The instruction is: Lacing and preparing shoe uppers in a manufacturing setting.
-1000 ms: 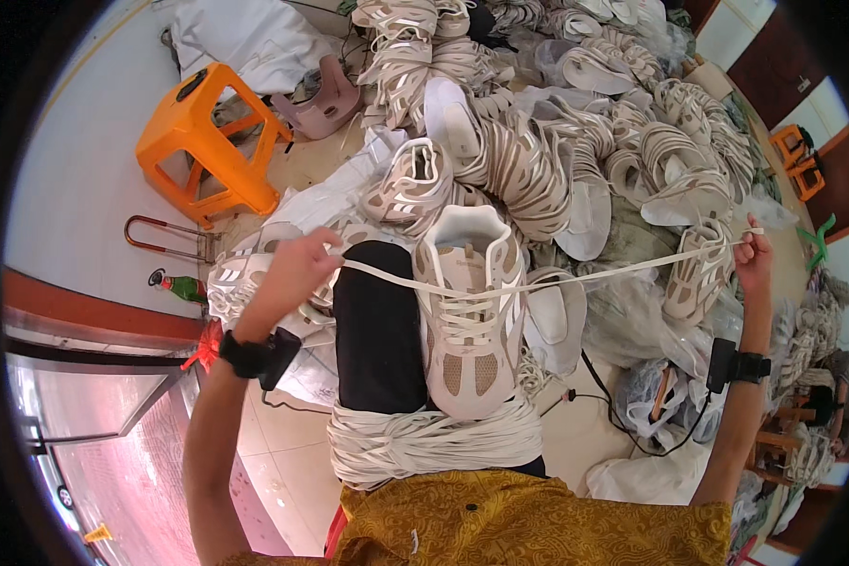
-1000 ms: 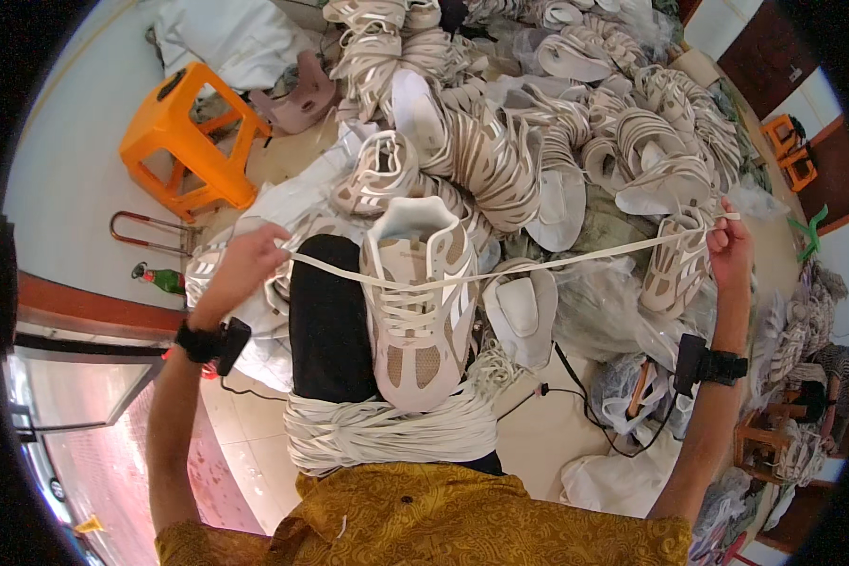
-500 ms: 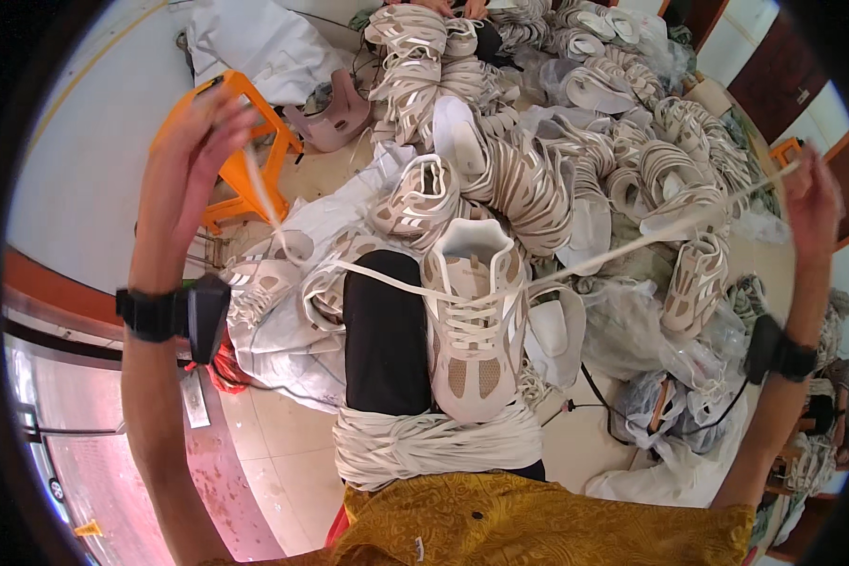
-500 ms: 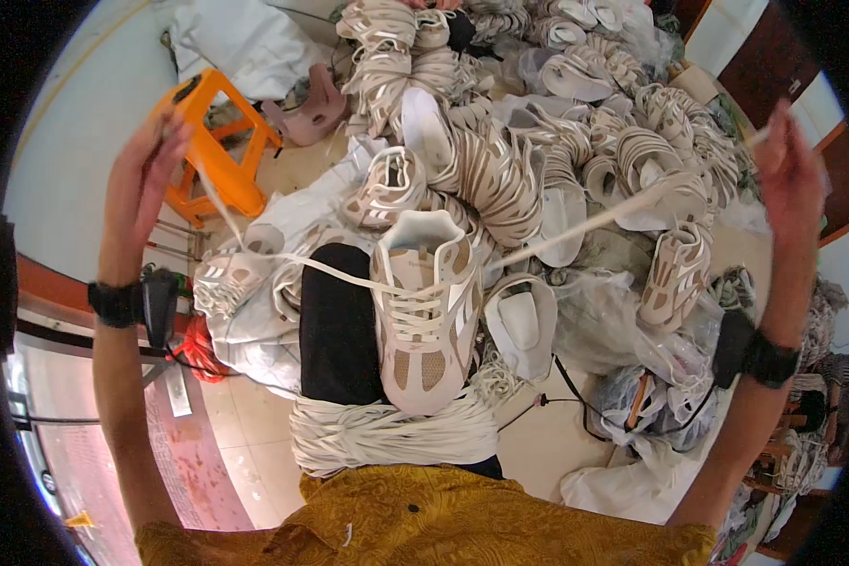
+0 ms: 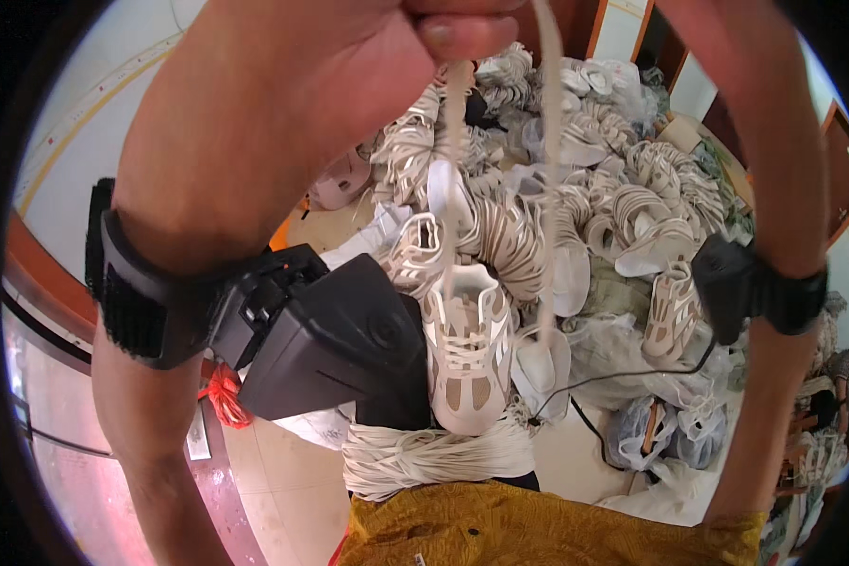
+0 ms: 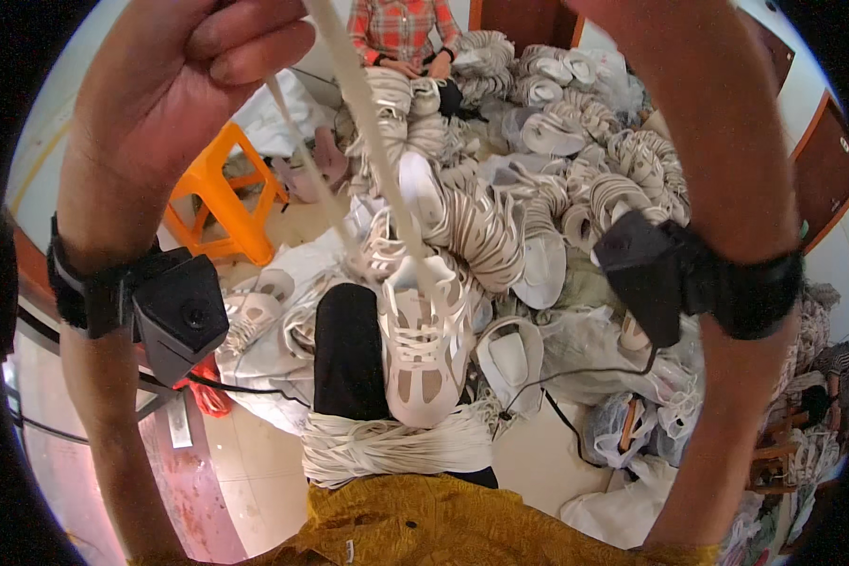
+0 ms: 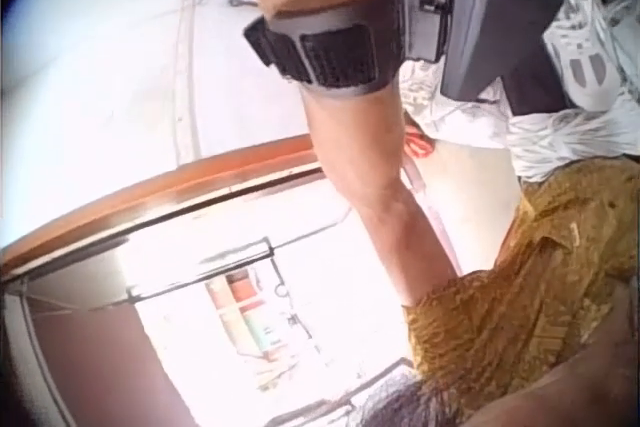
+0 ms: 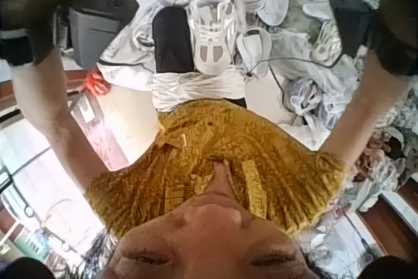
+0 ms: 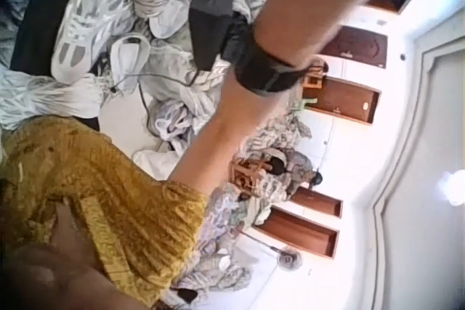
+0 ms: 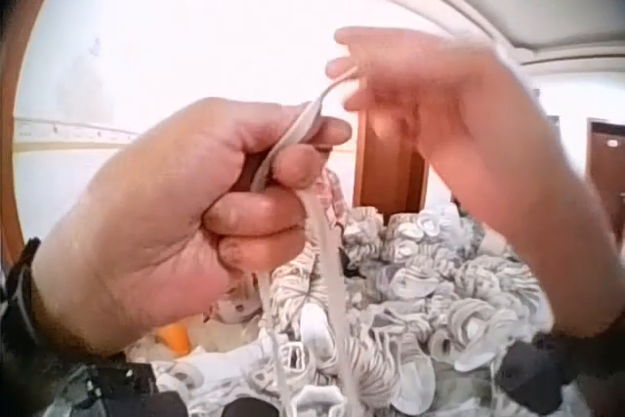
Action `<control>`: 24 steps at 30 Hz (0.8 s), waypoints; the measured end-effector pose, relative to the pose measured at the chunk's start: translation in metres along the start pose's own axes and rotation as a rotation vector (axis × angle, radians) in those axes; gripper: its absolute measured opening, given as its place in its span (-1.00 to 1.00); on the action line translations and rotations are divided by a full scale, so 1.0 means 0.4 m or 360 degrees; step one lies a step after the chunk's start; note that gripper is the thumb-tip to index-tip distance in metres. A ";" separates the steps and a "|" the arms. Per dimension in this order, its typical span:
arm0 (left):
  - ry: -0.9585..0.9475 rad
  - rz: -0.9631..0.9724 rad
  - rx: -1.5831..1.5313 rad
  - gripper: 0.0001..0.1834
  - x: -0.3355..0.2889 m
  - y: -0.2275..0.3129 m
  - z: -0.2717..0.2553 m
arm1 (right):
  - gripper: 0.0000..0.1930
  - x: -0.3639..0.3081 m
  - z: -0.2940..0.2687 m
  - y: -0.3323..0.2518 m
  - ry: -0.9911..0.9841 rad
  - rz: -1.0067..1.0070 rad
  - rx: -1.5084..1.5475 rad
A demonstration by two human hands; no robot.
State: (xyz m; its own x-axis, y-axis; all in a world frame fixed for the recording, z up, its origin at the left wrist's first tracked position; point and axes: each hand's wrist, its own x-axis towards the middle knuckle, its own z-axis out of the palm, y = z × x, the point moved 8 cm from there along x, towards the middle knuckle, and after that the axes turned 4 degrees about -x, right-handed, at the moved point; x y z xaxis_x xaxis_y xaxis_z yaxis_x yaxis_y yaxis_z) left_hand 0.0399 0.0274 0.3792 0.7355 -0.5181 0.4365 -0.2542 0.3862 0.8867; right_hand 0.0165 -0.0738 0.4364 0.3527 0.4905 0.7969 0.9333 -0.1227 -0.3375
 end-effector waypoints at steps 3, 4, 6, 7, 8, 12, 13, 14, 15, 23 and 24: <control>0.0032 -0.0104 -0.0263 -0.85 0.030 -0.021 0.031 | -0.76 -0.072 0.036 0.098 0.0116 0.0346 0.0068; 0.0024 -0.0102 -0.0270 -0.85 0.034 -0.028 0.029 | -0.73 -0.104 0.088 0.144 0.0130 0.0654 0.0593; 0.0053 -0.0012 -0.0303 -0.82 -0.013 0.007 0.063 | -0.75 -0.160 0.157 0.124 -0.0030 0.0831 0.0648; 0.0070 -0.0015 -0.0296 -0.82 -0.012 0.006 0.050 | -0.74 -0.187 0.195 0.132 -0.0190 0.1026 0.0706; 0.0079 0.0127 -0.0065 -0.81 -0.002 0.021 0.026 | -0.74 -0.184 0.188 0.140 -0.0199 0.1025 0.0723; 0.0226 0.0227 0.0043 -0.75 0.009 -0.001 -0.014 | -0.78 -0.183 0.116 0.125 -0.0009 0.0695 0.0922; 0.0427 0.0306 0.0143 -0.73 0.014 0.001 -0.037 | -0.79 -0.181 0.085 0.115 0.0139 0.0564 0.0879; 0.0613 0.0091 0.0196 -0.70 0.023 -0.013 -0.077 | -0.82 -0.187 0.045 0.134 0.0014 0.0501 0.1295; 0.0659 0.0096 0.0221 -0.70 0.007 0.002 -0.161 | -0.82 -0.204 0.008 0.159 0.0180 0.0567 0.1289; 0.1415 -0.0420 0.0541 -0.58 -0.300 -0.186 -0.755 | -0.73 -0.748 -0.611 0.280 0.1126 0.1007 0.0909; 0.1490 -0.0404 0.0517 -0.57 -0.349 -0.197 -0.812 | -0.74 -0.860 -0.684 0.274 0.1303 0.1097 0.0730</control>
State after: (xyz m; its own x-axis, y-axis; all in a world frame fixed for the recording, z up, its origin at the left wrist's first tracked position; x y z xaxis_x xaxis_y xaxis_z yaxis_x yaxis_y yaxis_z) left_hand 0.1611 0.3171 0.1991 0.9515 0.3019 0.0594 -0.0782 0.0506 0.9957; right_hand 0.0159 -0.4918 0.2624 0.8705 -0.2829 0.4028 0.4738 0.2595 -0.8415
